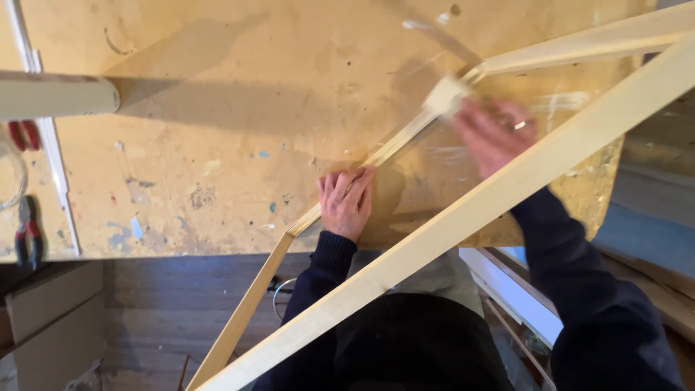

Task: Sanding the joints and surfaces of a wooden picture frame with a sanding block and fitting frame components together.

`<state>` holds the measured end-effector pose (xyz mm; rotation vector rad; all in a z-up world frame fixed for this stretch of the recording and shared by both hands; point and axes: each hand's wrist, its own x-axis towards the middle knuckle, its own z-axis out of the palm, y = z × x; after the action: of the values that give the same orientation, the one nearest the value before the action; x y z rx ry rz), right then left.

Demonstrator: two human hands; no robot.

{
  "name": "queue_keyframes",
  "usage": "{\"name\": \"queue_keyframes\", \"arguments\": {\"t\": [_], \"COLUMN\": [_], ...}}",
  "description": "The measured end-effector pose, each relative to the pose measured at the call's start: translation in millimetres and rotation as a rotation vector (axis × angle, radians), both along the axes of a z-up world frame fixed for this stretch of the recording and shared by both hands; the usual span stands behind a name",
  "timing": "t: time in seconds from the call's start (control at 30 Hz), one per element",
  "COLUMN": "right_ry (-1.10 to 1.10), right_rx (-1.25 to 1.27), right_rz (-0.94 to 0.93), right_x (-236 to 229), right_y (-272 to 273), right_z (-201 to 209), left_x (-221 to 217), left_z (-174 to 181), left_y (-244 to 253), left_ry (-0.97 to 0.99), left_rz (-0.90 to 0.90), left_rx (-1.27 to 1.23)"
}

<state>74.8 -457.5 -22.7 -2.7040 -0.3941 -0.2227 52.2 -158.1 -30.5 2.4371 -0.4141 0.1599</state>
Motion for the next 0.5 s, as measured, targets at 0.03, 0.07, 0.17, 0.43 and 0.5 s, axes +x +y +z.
{"name": "queue_keyframes", "arguments": {"t": [0.03,0.07,0.17,0.43,0.5], "right_ry": [0.024,0.032,0.029,0.01,-0.018], "right_rx": [0.029,0.035,0.015,0.012,-0.011], "right_rz": [-0.02,-0.014,-0.055,-0.061,-0.045], "right_x": [0.6,0.2,-1.6,2.0,-7.4], "right_y": [-3.0,5.2,9.5,18.4,8.1], "right_z": [2.2,4.5,4.2,9.0,-2.8], "left_x": [-2.8,-7.4,-4.0,-5.2,-2.5], "left_z": [2.6,5.2,5.0,5.5,2.5], "left_y": [0.9,3.4,-1.3,1.3,-2.7], "left_ry": [0.013,0.02,0.011,0.006,-0.005], "left_rz": [0.006,0.013,-0.007,0.001,-0.01], "left_rx": [0.003,0.008,-0.014,0.003,-0.011]}}
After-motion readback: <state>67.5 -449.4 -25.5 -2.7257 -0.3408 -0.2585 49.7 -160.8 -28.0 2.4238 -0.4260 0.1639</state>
